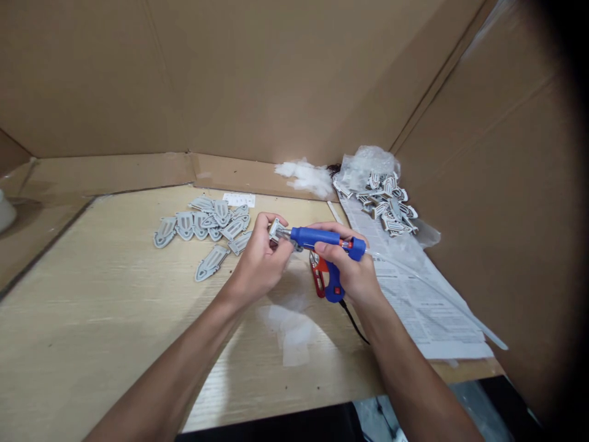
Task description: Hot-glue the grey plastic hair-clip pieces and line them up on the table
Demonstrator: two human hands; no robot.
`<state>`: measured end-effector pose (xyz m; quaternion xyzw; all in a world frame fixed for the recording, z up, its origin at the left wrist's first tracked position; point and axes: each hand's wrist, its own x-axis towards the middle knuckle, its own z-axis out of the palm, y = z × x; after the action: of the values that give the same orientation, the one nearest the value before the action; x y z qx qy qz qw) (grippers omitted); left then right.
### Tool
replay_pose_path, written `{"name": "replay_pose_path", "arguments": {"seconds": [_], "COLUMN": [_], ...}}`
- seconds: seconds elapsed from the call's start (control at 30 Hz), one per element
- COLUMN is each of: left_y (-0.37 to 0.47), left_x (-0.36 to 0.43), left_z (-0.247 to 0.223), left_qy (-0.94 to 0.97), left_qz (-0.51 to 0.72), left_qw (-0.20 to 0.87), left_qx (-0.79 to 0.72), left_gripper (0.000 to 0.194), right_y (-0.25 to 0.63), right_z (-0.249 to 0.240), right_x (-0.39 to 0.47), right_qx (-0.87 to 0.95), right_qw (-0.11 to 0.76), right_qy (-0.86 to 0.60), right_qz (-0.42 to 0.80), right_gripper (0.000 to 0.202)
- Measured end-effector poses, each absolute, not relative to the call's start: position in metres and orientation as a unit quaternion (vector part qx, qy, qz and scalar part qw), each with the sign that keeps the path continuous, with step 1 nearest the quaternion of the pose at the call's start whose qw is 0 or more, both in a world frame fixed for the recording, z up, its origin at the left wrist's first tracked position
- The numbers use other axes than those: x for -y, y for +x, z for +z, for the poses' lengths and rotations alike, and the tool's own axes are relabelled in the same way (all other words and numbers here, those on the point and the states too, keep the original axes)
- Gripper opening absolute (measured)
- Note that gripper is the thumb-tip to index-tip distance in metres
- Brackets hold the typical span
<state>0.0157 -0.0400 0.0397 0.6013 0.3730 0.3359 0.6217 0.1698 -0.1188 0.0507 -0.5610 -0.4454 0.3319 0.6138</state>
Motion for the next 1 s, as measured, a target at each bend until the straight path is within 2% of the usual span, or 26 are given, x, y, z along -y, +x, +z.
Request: {"name": "replay_pose_path", "arguments": {"seconds": [0.33,0.5,0.63,0.77,0.87,1.0], "left_y": [0.019,0.016,0.006,-0.002,-0.004,-0.006], "left_x": [0.036,0.028,0.009,-0.01,-0.016,-0.015], "left_z": [0.032,0.029,0.023,0.011,0.007,0.016], "left_qy": [0.554,0.553,0.52,0.496,0.502,0.55], "left_qz": [0.357,0.429,0.503,0.515,0.486,0.407], "left_qw": [0.667,0.589,0.464,0.417,0.407,0.349], "left_qx": [-0.347,-0.404,-0.51,-0.561,-0.589,-0.64], "left_gripper": [0.035,0.031,0.035,0.046,0.053,0.062], "right_y": [0.172,0.178,0.198,0.207,0.202,0.185], "right_z": [0.044,0.052,0.04,0.021,0.013,0.009], "right_x": [0.118,0.111,0.104,0.103,0.104,0.1], "right_qx": [0.368,0.328,0.352,0.487,0.562,0.602], "right_qw": [0.667,0.689,0.618,0.489,0.401,0.33], "right_qy": [-0.504,-0.489,-0.621,-0.712,-0.709,-0.712], "right_qz": [0.406,0.423,0.33,0.13,0.144,0.147], "right_gripper": [0.032,0.046,0.066,0.055,0.054,0.055]}}
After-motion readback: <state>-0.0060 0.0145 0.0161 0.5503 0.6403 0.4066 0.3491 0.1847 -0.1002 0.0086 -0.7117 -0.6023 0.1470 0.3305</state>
